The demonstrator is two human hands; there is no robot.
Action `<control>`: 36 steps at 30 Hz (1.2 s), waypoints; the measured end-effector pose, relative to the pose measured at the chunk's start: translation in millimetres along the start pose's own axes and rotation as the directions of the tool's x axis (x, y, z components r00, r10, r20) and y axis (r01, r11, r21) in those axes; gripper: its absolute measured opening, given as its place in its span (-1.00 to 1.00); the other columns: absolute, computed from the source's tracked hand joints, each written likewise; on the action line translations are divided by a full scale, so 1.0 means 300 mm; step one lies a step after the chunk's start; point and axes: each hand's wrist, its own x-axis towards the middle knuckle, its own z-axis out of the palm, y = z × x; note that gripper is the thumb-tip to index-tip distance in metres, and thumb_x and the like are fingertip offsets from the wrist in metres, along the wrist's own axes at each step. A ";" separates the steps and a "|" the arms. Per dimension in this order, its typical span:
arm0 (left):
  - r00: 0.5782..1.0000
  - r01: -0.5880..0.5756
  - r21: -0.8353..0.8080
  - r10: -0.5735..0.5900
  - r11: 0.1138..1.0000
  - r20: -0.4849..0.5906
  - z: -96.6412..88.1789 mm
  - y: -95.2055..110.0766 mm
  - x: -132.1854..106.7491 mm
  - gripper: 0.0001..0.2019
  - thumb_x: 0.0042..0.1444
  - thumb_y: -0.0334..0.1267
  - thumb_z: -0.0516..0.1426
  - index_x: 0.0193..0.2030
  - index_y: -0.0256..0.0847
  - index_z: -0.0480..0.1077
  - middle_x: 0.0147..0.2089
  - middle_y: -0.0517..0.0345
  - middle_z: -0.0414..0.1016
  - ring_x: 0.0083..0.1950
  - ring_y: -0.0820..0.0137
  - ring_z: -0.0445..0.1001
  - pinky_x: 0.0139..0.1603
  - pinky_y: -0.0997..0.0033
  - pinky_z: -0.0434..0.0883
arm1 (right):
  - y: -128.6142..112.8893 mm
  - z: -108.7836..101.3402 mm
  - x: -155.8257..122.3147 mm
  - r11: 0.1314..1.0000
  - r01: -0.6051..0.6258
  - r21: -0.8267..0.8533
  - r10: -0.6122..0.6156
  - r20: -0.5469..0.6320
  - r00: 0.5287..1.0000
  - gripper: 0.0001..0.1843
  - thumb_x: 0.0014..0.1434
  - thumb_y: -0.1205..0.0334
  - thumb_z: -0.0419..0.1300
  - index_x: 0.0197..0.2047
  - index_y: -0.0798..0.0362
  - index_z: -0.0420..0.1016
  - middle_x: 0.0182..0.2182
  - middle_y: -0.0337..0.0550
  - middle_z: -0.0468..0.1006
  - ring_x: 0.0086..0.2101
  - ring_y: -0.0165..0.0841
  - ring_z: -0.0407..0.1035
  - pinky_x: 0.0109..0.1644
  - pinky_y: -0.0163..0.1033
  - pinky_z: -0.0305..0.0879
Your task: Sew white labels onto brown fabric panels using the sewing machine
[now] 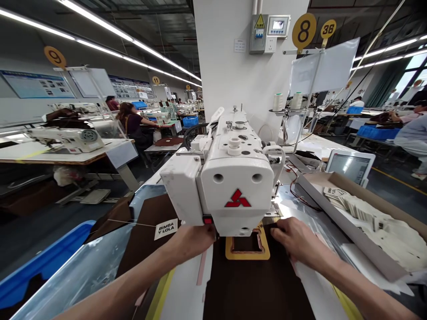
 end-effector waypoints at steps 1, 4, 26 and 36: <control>0.998 0.014 0.059 -0.011 0.998 -0.057 0.015 -0.002 -0.023 -0.59 0.43 -0.01 0.13 -0.44 -0.13 0.32 -0.49 0.16 0.37 -0.39 0.28 0.40 -0.26 0.26 0.40 | 0.005 0.006 -0.005 0.999 -0.010 -0.030 0.009 -0.032 0.999 -0.67 0.40 0.08 0.03 -0.43 -0.06 0.27 -0.54 -0.15 0.52 -0.48 -0.21 0.45 -0.41 -0.16 0.10; 0.981 0.040 0.209 0.002 0.977 -0.193 0.077 -0.013 -0.144 -0.56 0.48 0.01 -0.03 -0.40 -0.11 0.39 -0.43 0.00 0.47 -0.33 0.09 0.48 -0.20 0.08 0.40 | 0.046 0.032 -0.068 0.987 0.039 -0.158 -0.066 -0.173 0.983 -0.69 0.44 0.00 0.01 -0.18 -0.04 0.48 -0.31 -0.01 0.64 -0.31 -0.06 0.52 -0.25 -0.03 0.26; 0.939 -0.294 0.565 0.343 0.771 0.022 0.120 -0.046 -0.194 -0.42 0.49 0.11 0.07 0.51 -0.13 0.26 0.50 -0.03 0.23 0.54 -0.11 0.15 0.51 -0.32 0.16 | 0.078 0.046 -0.149 0.768 0.491 -0.411 -0.546 -0.018 0.838 -0.51 0.53 0.08 0.04 0.41 0.03 0.44 0.40 -0.04 0.35 0.36 0.09 0.24 0.39 0.35 0.23; 0.765 -0.402 0.708 0.638 0.581 -0.089 0.143 -0.090 -0.278 -0.57 0.51 -0.03 0.08 0.40 -0.09 0.41 0.48 0.14 0.32 0.47 0.17 0.34 0.55 0.13 0.21 | 0.107 0.054 -0.195 0.734 0.538 -0.415 -0.602 -0.031 0.798 -0.54 0.54 0.14 0.04 0.35 0.11 0.49 0.38 -0.02 0.39 0.34 0.04 0.27 0.34 0.22 0.37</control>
